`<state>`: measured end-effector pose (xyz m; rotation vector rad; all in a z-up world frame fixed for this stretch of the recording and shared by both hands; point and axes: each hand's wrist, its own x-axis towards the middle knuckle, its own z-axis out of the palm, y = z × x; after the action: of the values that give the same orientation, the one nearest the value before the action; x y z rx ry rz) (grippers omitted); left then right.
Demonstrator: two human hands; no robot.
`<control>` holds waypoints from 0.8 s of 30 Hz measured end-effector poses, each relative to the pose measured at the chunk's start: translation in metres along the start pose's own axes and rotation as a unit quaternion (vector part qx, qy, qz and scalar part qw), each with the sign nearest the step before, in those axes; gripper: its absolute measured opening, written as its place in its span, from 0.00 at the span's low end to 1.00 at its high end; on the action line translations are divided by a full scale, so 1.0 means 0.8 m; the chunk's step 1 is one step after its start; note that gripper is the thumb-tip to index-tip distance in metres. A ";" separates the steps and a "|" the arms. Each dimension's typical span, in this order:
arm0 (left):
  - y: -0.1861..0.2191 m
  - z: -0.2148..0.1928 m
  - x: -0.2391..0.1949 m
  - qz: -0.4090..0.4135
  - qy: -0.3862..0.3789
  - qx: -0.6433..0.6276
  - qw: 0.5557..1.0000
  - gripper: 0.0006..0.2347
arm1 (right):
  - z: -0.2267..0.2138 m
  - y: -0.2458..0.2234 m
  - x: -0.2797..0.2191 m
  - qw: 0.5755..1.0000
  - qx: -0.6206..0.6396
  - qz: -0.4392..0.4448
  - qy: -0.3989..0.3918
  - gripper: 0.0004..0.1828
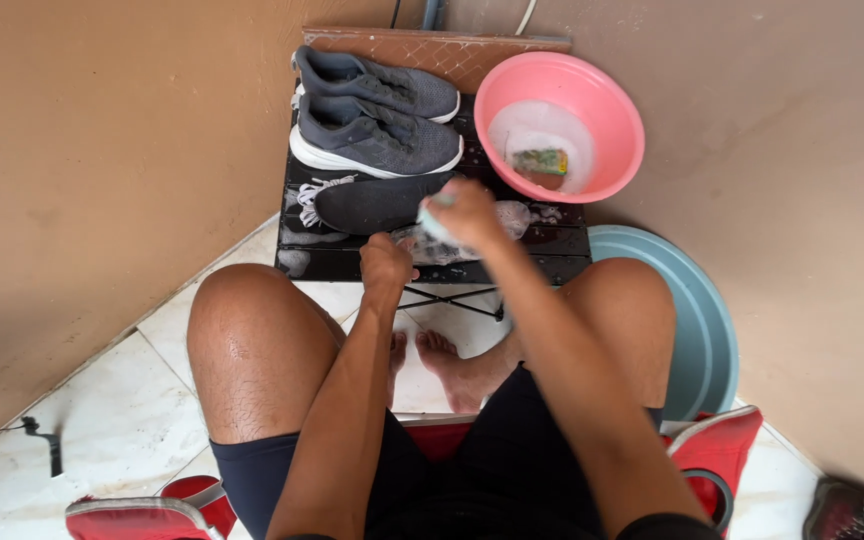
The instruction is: The person removes the laces from a pair of grey sneakers and places them on a small black table. They then use a brush and soapy water from a pink basin to scrub the shoes, focusing on the soles and sides.
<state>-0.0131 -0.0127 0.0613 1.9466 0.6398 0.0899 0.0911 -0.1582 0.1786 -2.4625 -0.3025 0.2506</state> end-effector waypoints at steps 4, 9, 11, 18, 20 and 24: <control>-0.018 0.010 -0.003 0.013 0.023 -0.019 0.999 0.14 | 0.037 0.010 -0.044 0.999 0.023 0.002 -0.033 0.27; -0.061 0.043 0.020 0.006 0.007 -0.019 1.000 0.22 | 0.001 0.126 0.012 0.986 -0.045 0.116 0.115 0.29; -0.079 0.064 0.055 0.035 0.026 0.013 0.999 0.21 | 0.006 0.050 -0.039 0.989 -0.048 0.105 0.087 0.25; -0.110 0.075 0.074 0.052 0.021 0.033 0.998 0.20 | -0.006 0.068 -0.045 0.986 -0.121 0.075 0.081 0.26; -0.126 0.089 0.089 0.054 0.009 0.030 0.998 0.20 | -0.012 0.045 -0.062 0.988 -0.100 0.089 0.079 0.22; -0.088 0.049 0.052 0.032 -0.013 0.036 0.999 0.22 | 0.044 -0.001 -0.097 0.996 0.027 0.080 -0.032 0.36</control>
<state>0.0078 -0.0028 -0.0267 2.0357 0.5704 0.0817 0.0076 -0.1590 0.1598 -2.4309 -0.1241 0.4020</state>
